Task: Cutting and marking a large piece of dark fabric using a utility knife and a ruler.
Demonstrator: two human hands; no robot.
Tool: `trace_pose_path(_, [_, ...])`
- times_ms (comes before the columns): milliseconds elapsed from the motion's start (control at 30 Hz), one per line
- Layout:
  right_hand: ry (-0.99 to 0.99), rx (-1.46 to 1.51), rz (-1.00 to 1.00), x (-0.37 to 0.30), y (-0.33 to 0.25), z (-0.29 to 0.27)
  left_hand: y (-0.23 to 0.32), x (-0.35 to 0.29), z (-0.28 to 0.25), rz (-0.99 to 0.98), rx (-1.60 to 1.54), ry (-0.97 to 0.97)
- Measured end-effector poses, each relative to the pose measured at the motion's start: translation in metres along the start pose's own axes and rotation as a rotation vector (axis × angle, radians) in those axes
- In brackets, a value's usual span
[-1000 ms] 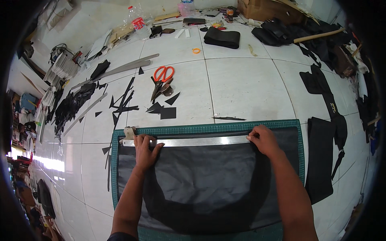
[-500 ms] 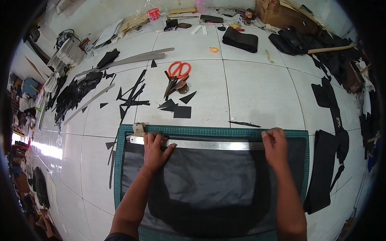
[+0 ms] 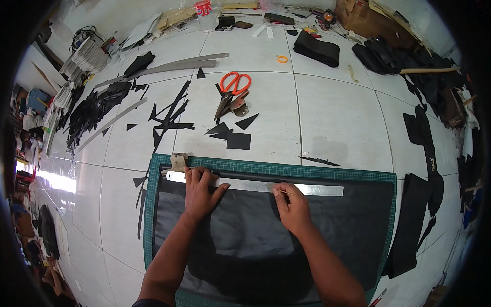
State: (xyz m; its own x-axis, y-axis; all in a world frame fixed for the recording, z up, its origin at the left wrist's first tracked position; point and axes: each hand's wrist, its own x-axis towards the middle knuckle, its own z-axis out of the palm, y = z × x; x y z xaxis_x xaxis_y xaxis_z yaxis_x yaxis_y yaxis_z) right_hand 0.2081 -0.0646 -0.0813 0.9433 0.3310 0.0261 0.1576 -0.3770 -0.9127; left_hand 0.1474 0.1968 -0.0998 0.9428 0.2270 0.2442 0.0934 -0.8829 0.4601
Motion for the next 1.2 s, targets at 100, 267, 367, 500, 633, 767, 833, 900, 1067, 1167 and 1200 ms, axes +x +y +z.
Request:
trace_pose_path(100, [-0.012,-0.052,-0.116,0.0023,0.0030,-0.0022,0.0008,-0.0009,-0.0017,-0.004,0.008,-0.003])
trace_pose_path(267, [0.008,-0.081,-0.103,0.0004,0.0004,0.0002,-0.0003,-0.0008,-0.0017,0.010,0.021,0.015])
trace_pose_path(367, [0.038,-0.068,-0.105,-0.0013,0.0037,-0.0006,0.0031,0.0014,-0.0011,0.013,0.013,0.006])
trace_pose_path(500, [0.044,-0.083,-0.229,-0.0003,0.0053,0.0002,0.0026,-0.0001,-0.0010,0.005,0.000,0.002])
trace_pose_path(633, [0.028,-0.036,-0.220,-0.0011,0.0026,0.0009,0.0019,-0.0002,-0.0005,0.005,-0.001,0.009])
trace_pose_path(767, [0.027,-0.049,-0.175,-0.0018,0.0026,0.0022,0.0021,0.0000,-0.0015,0.004,0.004,0.010])
trace_pose_path(833, [0.020,-0.048,-0.160,-0.0016,0.0024,0.0019,0.0028,0.0002,-0.0016,0.014,0.009,0.018])
trace_pose_path(900, [0.005,-0.051,-0.157,-0.0012,-0.0003,0.0016,0.0028,0.0007,-0.0019,0.010,0.005,0.010])
trace_pose_path(1067, [0.000,-0.086,-0.166,0.0013,-0.0039,0.0016,0.0017,0.0002,-0.0012,0.011,0.004,0.005])
trace_pose_path(1167, [0.007,-0.081,-0.195,0.0010,-0.0019,0.0034,0.0013,0.0001,-0.0014,0.012,0.004,0.012])
trace_pose_path(1200, [0.018,-0.066,-0.218,0.0014,-0.0003,0.0038,0.0022,0.0003,-0.0013,0.010,-0.002,0.014])
